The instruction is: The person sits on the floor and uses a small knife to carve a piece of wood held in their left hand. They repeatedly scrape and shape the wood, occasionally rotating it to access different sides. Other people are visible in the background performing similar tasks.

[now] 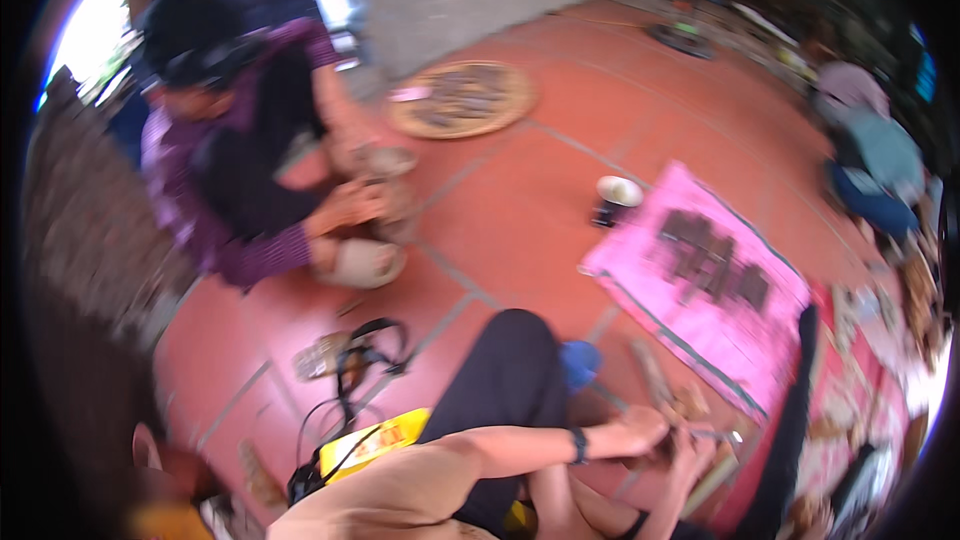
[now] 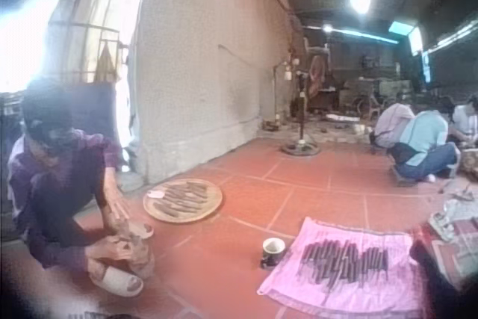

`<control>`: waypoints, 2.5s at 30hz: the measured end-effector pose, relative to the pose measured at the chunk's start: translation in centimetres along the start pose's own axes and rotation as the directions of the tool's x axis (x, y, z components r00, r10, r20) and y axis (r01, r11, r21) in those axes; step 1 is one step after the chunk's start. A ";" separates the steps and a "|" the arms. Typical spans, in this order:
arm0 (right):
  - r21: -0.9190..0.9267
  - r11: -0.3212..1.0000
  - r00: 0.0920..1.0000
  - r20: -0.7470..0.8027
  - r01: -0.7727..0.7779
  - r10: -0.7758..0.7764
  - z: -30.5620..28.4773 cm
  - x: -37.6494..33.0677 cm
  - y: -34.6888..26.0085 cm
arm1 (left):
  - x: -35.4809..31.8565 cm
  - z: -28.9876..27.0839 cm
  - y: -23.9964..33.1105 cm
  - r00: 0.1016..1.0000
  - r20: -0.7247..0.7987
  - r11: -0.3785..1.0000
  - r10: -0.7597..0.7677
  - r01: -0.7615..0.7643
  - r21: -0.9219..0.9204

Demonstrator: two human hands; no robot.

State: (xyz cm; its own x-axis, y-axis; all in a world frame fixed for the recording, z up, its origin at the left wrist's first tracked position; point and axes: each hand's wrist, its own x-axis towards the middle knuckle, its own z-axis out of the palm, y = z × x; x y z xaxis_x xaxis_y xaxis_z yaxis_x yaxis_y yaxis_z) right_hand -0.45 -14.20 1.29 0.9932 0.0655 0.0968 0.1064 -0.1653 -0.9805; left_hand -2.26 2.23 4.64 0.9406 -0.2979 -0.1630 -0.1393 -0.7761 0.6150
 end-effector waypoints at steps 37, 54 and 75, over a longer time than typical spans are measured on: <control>-0.181 0.973 0.980 -0.167 -0.141 0.111 -1.2 0.8 -1.0 | 1.5 -1.3 -0.1 0.994 0.101 0.983 -0.043 0.024 0.183; 0.037 0.996 0.979 -0.186 -0.079 0.085 -0.7 0.1 -0.8 | 1.6 -2.1 -0.1 0.984 -0.157 0.997 0.081 -0.081 0.009; 0.200 0.979 0.978 -0.208 0.032 0.011 -3.6 0.8 -2.3 | 1.1 -0.9 0.7 0.999 0.020 0.993 -0.038 0.035 0.112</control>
State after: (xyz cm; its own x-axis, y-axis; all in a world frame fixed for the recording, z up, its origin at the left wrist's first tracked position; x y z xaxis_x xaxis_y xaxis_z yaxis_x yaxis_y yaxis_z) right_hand 0.29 -17.30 4.21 0.9826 -0.1422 0.1195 0.1260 0.0374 -0.9913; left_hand -1.04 1.84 5.58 0.9389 -0.2792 -0.2014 -0.1398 -0.8438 0.5182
